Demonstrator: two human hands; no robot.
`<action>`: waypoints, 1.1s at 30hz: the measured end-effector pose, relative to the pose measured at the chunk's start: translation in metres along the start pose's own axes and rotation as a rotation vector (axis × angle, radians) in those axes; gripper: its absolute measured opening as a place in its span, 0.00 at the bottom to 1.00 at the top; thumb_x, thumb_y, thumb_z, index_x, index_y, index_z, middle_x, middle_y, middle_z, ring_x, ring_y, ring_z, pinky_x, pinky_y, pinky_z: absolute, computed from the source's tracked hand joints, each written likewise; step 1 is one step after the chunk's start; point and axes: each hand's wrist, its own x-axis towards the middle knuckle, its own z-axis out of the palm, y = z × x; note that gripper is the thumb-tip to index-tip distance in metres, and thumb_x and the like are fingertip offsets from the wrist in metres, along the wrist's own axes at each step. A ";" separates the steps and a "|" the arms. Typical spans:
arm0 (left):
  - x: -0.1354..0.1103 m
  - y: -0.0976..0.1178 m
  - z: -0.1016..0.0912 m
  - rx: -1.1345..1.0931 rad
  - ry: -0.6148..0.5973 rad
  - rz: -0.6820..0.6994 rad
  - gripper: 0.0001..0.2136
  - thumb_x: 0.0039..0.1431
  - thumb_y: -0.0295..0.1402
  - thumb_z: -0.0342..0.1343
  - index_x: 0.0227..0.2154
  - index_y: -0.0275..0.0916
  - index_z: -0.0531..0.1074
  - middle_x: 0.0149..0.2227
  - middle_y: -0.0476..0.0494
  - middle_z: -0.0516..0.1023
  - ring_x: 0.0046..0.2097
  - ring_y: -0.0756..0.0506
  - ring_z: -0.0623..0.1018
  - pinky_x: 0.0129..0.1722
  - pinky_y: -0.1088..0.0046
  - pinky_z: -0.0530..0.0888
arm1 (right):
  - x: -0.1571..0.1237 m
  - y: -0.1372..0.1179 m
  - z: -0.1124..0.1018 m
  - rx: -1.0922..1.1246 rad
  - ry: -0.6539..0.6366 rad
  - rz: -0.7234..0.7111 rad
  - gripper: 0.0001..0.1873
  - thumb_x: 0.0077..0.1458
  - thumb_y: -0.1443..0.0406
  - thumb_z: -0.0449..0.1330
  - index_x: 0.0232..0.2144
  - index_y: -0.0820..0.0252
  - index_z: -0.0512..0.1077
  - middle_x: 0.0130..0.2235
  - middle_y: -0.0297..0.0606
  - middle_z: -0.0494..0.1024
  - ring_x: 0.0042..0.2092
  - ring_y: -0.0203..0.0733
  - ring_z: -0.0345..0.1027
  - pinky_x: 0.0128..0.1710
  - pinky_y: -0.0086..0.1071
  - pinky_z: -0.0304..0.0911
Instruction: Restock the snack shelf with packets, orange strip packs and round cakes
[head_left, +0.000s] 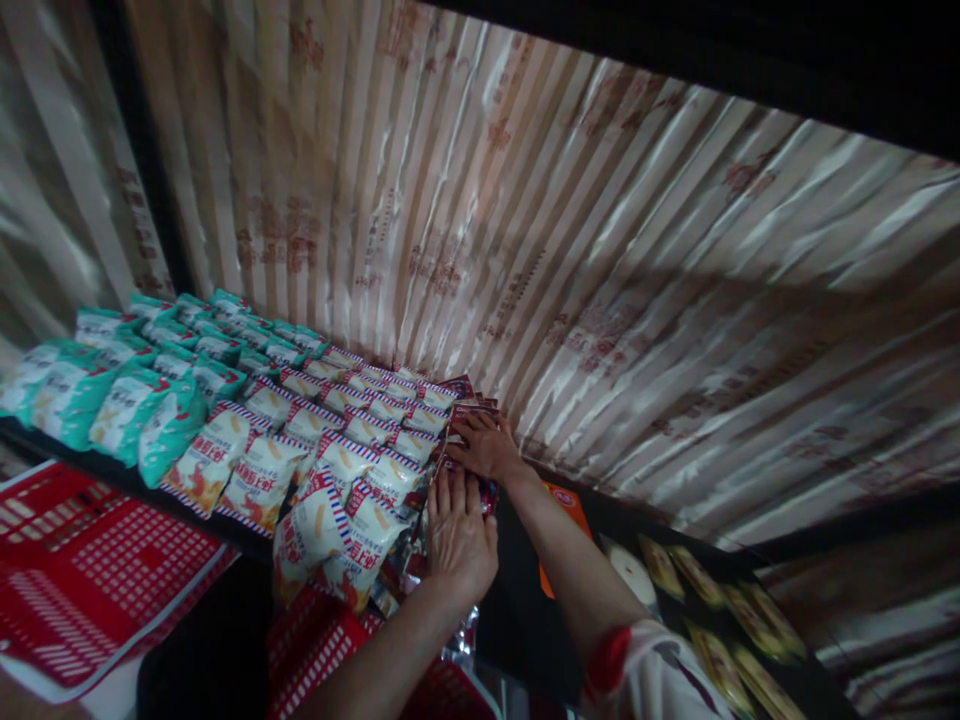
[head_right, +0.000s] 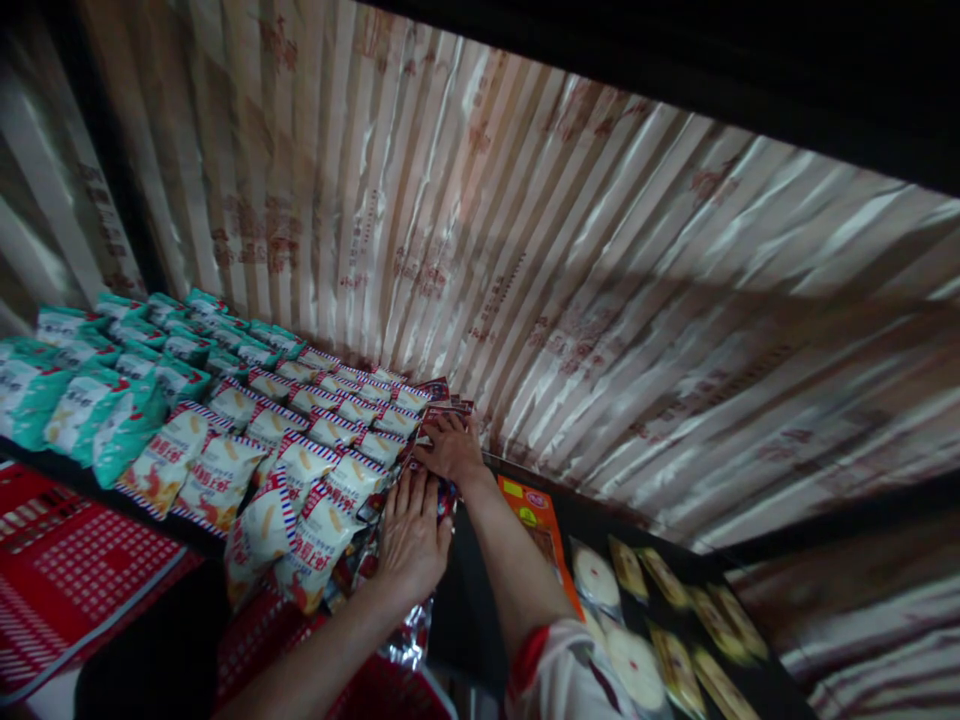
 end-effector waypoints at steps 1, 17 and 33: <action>0.000 0.000 0.000 0.001 0.002 -0.003 0.25 0.56 0.38 0.47 0.56 0.33 0.59 0.60 0.35 0.58 0.63 0.37 0.53 0.61 0.54 0.53 | 0.001 0.000 -0.001 0.001 -0.005 -0.009 0.28 0.53 0.47 0.48 0.52 0.49 0.65 0.57 0.40 0.63 0.59 0.54 0.49 0.56 0.53 0.35; 0.004 -0.002 -0.004 0.002 0.027 -0.029 0.24 0.56 0.34 0.47 0.55 0.31 0.59 0.60 0.33 0.57 0.62 0.38 0.53 0.60 0.55 0.54 | 0.009 -0.004 -0.003 0.000 -0.027 -0.034 0.27 0.53 0.48 0.49 0.52 0.50 0.65 0.56 0.41 0.65 0.58 0.53 0.50 0.56 0.48 0.38; 0.010 -0.012 -0.006 0.009 0.047 -0.069 0.22 0.57 0.33 0.45 0.54 0.30 0.60 0.59 0.33 0.59 0.61 0.39 0.57 0.59 0.57 0.58 | 0.015 -0.005 0.001 0.108 0.051 -0.045 0.23 0.52 0.51 0.53 0.46 0.57 0.69 0.51 0.43 0.70 0.56 0.50 0.54 0.57 0.47 0.39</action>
